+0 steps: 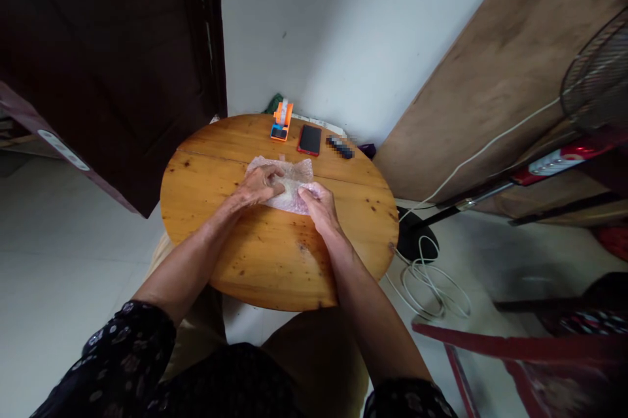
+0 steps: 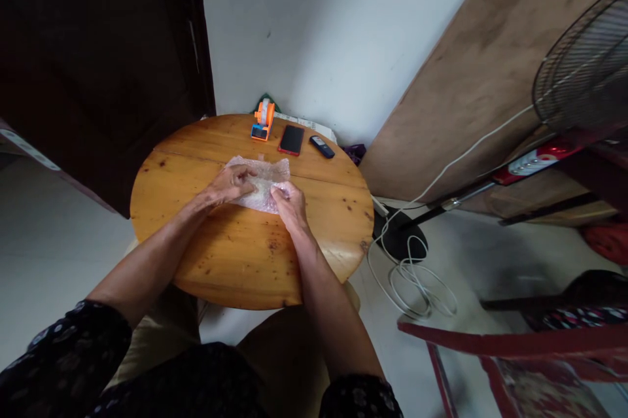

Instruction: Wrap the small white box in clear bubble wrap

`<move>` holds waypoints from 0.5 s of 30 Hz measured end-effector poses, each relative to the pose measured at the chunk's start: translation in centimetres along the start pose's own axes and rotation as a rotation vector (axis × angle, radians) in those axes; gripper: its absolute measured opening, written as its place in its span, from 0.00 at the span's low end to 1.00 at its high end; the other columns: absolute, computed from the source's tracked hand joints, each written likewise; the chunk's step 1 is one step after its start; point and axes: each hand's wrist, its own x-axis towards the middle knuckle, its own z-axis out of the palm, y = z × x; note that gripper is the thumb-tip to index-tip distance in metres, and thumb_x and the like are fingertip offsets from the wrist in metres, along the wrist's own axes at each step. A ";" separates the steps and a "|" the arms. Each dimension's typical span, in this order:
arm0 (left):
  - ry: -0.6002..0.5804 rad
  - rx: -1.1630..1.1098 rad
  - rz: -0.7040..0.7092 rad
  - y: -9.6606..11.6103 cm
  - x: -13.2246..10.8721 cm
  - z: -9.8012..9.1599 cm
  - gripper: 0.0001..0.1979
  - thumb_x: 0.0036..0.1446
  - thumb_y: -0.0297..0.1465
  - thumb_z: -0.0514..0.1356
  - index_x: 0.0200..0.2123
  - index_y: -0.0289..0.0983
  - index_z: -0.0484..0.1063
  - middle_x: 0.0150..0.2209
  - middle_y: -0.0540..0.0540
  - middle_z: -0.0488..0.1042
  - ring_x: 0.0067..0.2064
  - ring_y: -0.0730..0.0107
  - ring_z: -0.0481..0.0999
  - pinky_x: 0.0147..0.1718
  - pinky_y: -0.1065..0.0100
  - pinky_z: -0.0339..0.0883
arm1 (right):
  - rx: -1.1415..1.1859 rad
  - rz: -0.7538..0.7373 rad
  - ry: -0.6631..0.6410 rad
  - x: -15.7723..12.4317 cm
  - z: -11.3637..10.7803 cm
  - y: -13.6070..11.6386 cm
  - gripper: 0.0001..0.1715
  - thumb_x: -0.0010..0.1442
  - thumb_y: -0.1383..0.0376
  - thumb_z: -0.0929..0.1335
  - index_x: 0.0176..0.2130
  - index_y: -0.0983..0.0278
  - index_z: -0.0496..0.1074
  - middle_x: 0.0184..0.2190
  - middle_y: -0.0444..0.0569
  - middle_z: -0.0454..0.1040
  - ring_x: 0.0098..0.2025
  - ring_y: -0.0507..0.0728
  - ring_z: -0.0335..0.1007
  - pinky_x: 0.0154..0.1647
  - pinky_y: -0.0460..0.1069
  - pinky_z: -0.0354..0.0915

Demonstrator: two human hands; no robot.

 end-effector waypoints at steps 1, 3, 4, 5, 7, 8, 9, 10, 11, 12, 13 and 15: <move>-0.002 -0.015 0.010 0.0 0.0 0.1 0.20 0.44 0.37 0.63 0.42 0.37 0.78 0.35 0.48 0.75 0.37 0.65 0.73 0.38 0.65 0.69 | -0.012 -0.003 0.004 0.0 0.0 0.1 0.18 0.49 0.49 0.70 0.30 0.60 0.70 0.23 0.41 0.72 0.25 0.54 0.69 0.25 0.47 0.65; -0.005 -0.063 0.012 -0.1 0.1 0.3 0.16 0.43 0.36 0.63 0.37 0.36 0.78 0.35 0.48 0.75 0.36 0.67 0.72 0.35 0.67 0.67 | -0.033 -0.011 0.008 0.1 0.0 0.3 0.19 0.49 0.48 0.70 0.30 0.60 0.71 0.23 0.42 0.72 0.25 0.54 0.69 0.25 0.47 0.65; -0.007 -0.091 0.004 -0.1 0.2 0.4 0.14 0.43 0.36 0.63 0.34 0.36 0.77 0.33 0.49 0.74 0.34 0.69 0.71 0.33 0.69 0.66 | -0.038 -0.014 0.007 0.1 0.0 0.3 0.19 0.49 0.48 0.70 0.30 0.60 0.71 0.23 0.42 0.72 0.25 0.54 0.69 0.25 0.47 0.65; -0.012 -0.119 -0.008 -0.1 0.2 0.6 0.12 0.43 0.35 0.63 0.31 0.35 0.76 0.31 0.50 0.74 0.32 0.70 0.70 0.31 0.70 0.64 | -0.038 -0.016 0.007 0.1 0.0 0.3 0.19 0.49 0.48 0.70 0.30 0.60 0.71 0.22 0.42 0.72 0.25 0.54 0.69 0.25 0.47 0.65; -0.028 -0.180 -0.035 -0.1 0.2 0.8 0.09 0.44 0.34 0.62 0.28 0.35 0.74 0.26 0.51 0.72 0.28 0.74 0.67 0.28 0.72 0.61 | -0.027 -0.021 0.012 0.0 -0.1 0.0 0.18 0.49 0.49 0.70 0.29 0.61 0.71 0.22 0.42 0.71 0.25 0.53 0.68 0.25 0.47 0.65; -0.034 -0.211 -0.042 -0.1 0.2 0.8 0.07 0.45 0.33 0.61 0.28 0.35 0.73 0.25 0.52 0.71 0.27 0.75 0.66 0.27 0.72 0.60 | -0.015 -0.022 0.013 -0.1 -0.1 -0.2 0.18 0.49 0.49 0.70 0.29 0.61 0.71 0.22 0.42 0.71 0.25 0.53 0.67 0.26 0.47 0.64; -0.038 -0.239 -0.043 0.0 0.2 0.9 0.07 0.45 0.32 0.60 0.27 0.35 0.73 0.24 0.52 0.71 0.26 0.76 0.65 0.26 0.73 0.60 | -0.001 -0.021 0.010 -0.2 -0.2 -0.4 0.17 0.48 0.50 0.71 0.29 0.61 0.71 0.22 0.42 0.72 0.25 0.53 0.67 0.26 0.47 0.64; -0.044 -0.261 -0.041 0.1 0.1 0.8 0.06 0.46 0.32 0.59 0.27 0.35 0.73 0.24 0.52 0.71 0.25 0.76 0.65 0.26 0.73 0.59 | 0.014 -0.018 0.000 -0.4 -0.4 -0.7 0.17 0.48 0.50 0.71 0.28 0.61 0.71 0.22 0.42 0.72 0.25 0.53 0.67 0.26 0.47 0.64; -0.053 -0.277 -0.037 0.2 0.1 0.8 0.06 0.46 0.31 0.59 0.27 0.35 0.72 0.24 0.52 0.71 0.25 0.77 0.65 0.26 0.73 0.59 | 0.030 -0.011 -0.016 -0.5 -0.5 -1.0 0.17 0.48 0.50 0.71 0.28 0.61 0.72 0.23 0.43 0.73 0.25 0.53 0.67 0.26 0.47 0.64; -0.069 -0.288 -0.031 0.4 0.0 0.7 0.06 0.46 0.31 0.59 0.27 0.35 0.72 0.24 0.52 0.71 0.25 0.77 0.65 0.25 0.74 0.59 | 0.046 0.002 -0.034 -0.7 -0.7 -1.3 0.17 0.47 0.50 0.72 0.28 0.61 0.72 0.23 0.43 0.73 0.25 0.54 0.68 0.26 0.47 0.64; -0.096 -0.292 -0.025 0.5 -0.1 0.5 0.06 0.46 0.31 0.59 0.27 0.35 0.72 0.24 0.52 0.71 0.25 0.77 0.65 0.25 0.74 0.58 | 0.062 0.019 -0.052 -0.8 -0.9 -1.6 0.17 0.47 0.51 0.72 0.28 0.61 0.72 0.23 0.44 0.74 0.25 0.54 0.68 0.26 0.47 0.64; -0.160 -0.289 -0.014 0.7 -0.3 0.2 0.06 0.46 0.31 0.59 0.27 0.35 0.73 0.24 0.52 0.72 0.26 0.77 0.65 0.25 0.74 0.58 | 0.090 0.061 -0.075 -1.0 -1.3 -2.0 0.17 0.45 0.51 0.73 0.27 0.61 0.71 0.23 0.44 0.75 0.24 0.54 0.69 0.25 0.48 0.65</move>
